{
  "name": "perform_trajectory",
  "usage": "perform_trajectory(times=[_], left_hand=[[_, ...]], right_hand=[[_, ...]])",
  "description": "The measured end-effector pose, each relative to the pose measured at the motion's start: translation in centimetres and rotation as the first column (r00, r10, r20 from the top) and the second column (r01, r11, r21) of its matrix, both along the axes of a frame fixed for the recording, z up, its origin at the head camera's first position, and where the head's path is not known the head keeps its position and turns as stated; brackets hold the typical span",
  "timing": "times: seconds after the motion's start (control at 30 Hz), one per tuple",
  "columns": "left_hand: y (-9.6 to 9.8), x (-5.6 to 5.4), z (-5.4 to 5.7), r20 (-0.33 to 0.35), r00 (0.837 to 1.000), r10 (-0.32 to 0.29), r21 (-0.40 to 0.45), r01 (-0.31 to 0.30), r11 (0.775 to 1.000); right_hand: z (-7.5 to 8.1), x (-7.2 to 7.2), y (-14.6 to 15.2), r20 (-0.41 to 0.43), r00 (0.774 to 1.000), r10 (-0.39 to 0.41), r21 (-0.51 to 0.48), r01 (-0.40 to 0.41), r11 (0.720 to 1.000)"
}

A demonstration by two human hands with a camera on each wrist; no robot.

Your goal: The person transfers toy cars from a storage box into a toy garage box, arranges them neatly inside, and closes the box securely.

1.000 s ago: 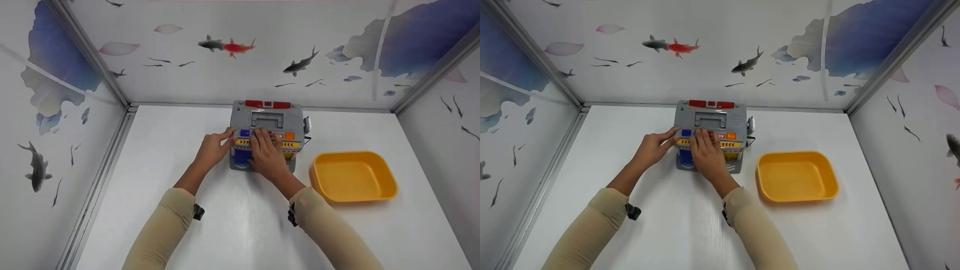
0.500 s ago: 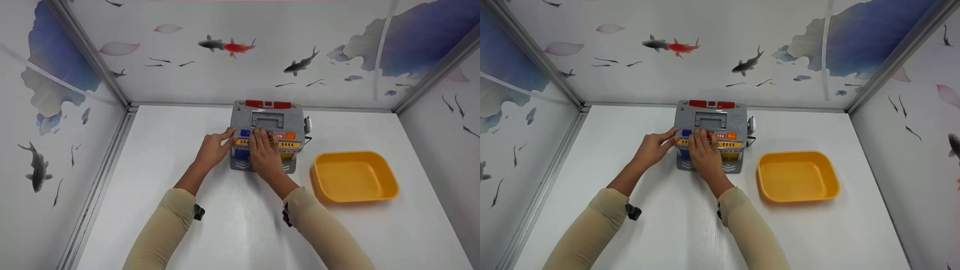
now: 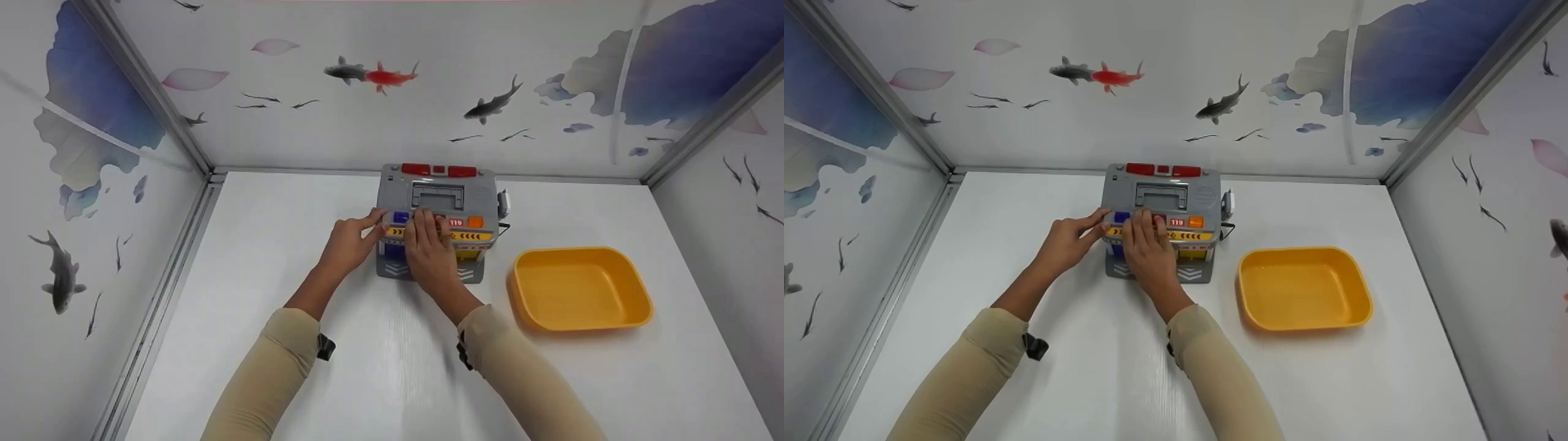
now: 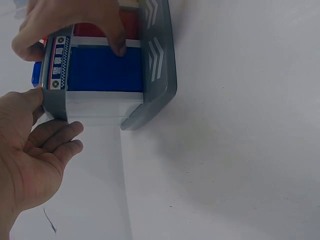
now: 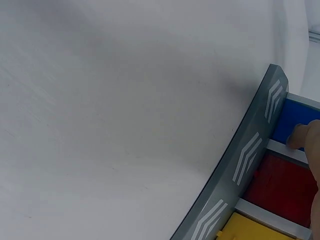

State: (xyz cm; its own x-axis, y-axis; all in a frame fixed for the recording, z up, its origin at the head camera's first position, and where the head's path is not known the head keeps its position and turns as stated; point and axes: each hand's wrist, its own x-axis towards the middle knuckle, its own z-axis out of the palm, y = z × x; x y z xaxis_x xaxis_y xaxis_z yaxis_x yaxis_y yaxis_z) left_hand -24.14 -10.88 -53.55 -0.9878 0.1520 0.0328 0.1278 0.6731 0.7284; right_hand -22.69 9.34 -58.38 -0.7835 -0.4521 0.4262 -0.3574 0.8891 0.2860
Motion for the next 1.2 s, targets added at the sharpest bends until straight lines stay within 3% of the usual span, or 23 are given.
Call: perform_trajectory(times=[0.13,0.57,0.7,1.0,1.1,1.2], left_hand=[[0.1,-0.1,0.0,-0.002,1.0,0.002,0.002,-0.002,1.0],[0.7,-0.1,0.1,0.0,1.0,-0.01,-0.004,0.01,1.0],[0.8,0.0,-0.1,0.0,1.0,-0.005,-0.004,0.005,1.0],[0.8,0.0,-0.1,-0.027,0.999,-0.018,-0.048,0.017,0.999],[0.7,0.3,-0.5,-0.051,0.999,0.01,-0.109,-0.015,0.994],[0.3,1.0,-0.8,-0.131,0.988,0.077,-0.197,-0.102,0.975]], right_hand=[[0.0,0.0,-0.2,0.023,1.0,-0.017,0.003,0.017,1.0],[-0.5,0.0,0.2,-0.018,0.999,-0.041,0.006,0.041,0.999],[-0.5,0.1,0.4,0.0,1.0,-0.025,-0.015,0.025,1.0],[-1.0,0.5,1.1,-0.071,0.997,0.023,-0.105,-0.03,0.994],[-1.0,1.1,1.5,-0.062,0.996,0.061,-0.158,-0.07,0.985],[-0.7,2.2,2.4,-0.051,0.995,0.09,-0.208,-0.099,0.973]])
